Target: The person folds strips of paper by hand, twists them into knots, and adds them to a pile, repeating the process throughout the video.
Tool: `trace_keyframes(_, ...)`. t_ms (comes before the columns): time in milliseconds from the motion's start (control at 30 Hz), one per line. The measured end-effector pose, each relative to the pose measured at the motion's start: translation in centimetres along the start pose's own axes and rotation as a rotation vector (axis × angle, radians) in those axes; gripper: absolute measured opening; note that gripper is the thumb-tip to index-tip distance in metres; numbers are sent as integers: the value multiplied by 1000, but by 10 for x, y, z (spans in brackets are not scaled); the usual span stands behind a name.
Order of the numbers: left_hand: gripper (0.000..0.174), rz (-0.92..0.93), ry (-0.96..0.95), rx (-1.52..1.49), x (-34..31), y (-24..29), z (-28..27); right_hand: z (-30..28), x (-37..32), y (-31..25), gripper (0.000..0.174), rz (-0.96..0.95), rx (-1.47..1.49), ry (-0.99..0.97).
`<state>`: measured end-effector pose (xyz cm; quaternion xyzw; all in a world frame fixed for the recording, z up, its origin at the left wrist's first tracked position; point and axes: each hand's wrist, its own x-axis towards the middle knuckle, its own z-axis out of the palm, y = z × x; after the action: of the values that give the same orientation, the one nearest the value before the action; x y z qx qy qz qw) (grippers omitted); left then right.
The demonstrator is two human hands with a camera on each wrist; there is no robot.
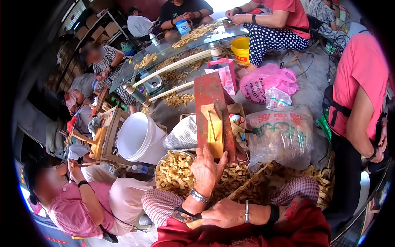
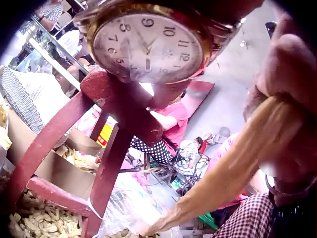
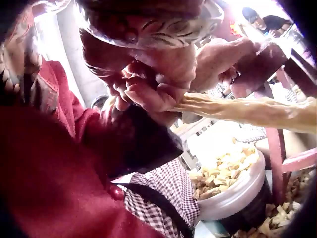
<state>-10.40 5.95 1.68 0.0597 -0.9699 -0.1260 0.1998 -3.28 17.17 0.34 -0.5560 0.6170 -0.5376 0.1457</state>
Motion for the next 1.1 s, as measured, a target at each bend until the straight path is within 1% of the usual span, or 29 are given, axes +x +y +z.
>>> trace_keyframes(33,66,-4,-8,5,-1,1,-1,-4,0,-1,26,-21,-12,34)
trace_keyframes(100,68,-18,-25,18,-4,0,-4,-12,-1,-4,26,33,-18,49)
trace_keyframes(133,66,15,-21,77,-7,2,-8,-15,-2,-5,26,40,-5,81)
trace_keyframes(233,59,-54,-104,-120,-20,0,-23,-13,-8,-5,24,39,-12,146)
trace_keyframes(267,51,-12,-35,-219,-29,-6,-21,-13,-11,-6,24,32,-32,151)
trace_keyframes(300,48,-56,-10,-244,-39,-5,-28,-12,-13,-6,24,27,-49,157)
trace_keyframes(333,43,-123,-71,-289,-53,-11,-27,-12,-15,-10,25,32,-60,147)
trace_keyframes(367,38,-194,-135,-335,-68,-19,-24,-13,-15,-13,25,-8,-69,143)
trace_keyframes(400,36,-189,-232,-498,-83,-28,-18,-13,-15,-15,25,-40,-73,138)
trace_keyframes(433,46,-274,-536,-642,-94,-33,-19,-6,-18,-18,25,-64,-63,135)
trace_keyframes(467,51,-348,-737,-886,-105,-31,-18,10,-22,-12,25,-73,-79,162)
trace_keyframes(500,56,-471,-953,-1157,-110,-24,-17,10,-17,-20,25,-128,95,173)
trace_keyframes(533,61,-646,-1171,-1366,-115,-17,-16,23,-21,-17,25,-116,91,139)
trace_keyframes(567,60,-752,-1225,-1422,-113,-9,-21,36,-25,-13,25,-108,82,106)
trace_keyframes(600,60,-865,-1274,-1469,-111,0,-26,41,-22,-18,25,-171,83,193)
trace_keyframes(633,60,-930,-1295,-1475,-106,3,-25,40,-25,-25,25,-122,112,126)
trace_keyframes(667,55,-988,-1319,-1514,-100,6,-18,37,-26,-32,26,-135,110,82)
trace_keyframes(700,53,-966,-1350,-1563,-96,8,-13,35,-24,-38,27,-153,110,40)
trace_keyframes(733,50,-944,-1381,-1609,-93,10,-9,33,-23,-45,29,-213,106,90)
trace_keyframes(767,48,-924,-1413,-1655,-90,13,-6,31,-24,-51,26,-202,97,79)
trace_keyframes(800,33,-971,-1407,-1696,-86,19,-5,30,-26,-55,23,-191,91,68)
trace_keyframes(867,26,-931,-1371,-1665,-90,18,-8,33,-29,-56,24,-151,60,24)
trace_keyframes(900,24,-909,-1354,-1654,-90,20,-13,33,-29,-58,25,-170,103,83)
trace_keyframes(933,20,-870,-1261,-1514,-91,25,-27,31,-28,-61,25,-187,145,141)
trace_keyframes(967,18,-833,-1229,-1500,-94,21,-36,31,-27,-62,27,-205,187,197)
trace_keyframes(1000,17,-803,-1208,-1458,-97,15,-48,31,-23,-58,24,-141,315,128)
trace_keyframes(1033,16,-775,-1185,-1416,-102,7,-59,29,-24,-57,20,-219,335,382)
trace_keyframes(1100,15,-381,-920,-1059,-131,-21,-81,20,-18,-47,18,-192,280,645)
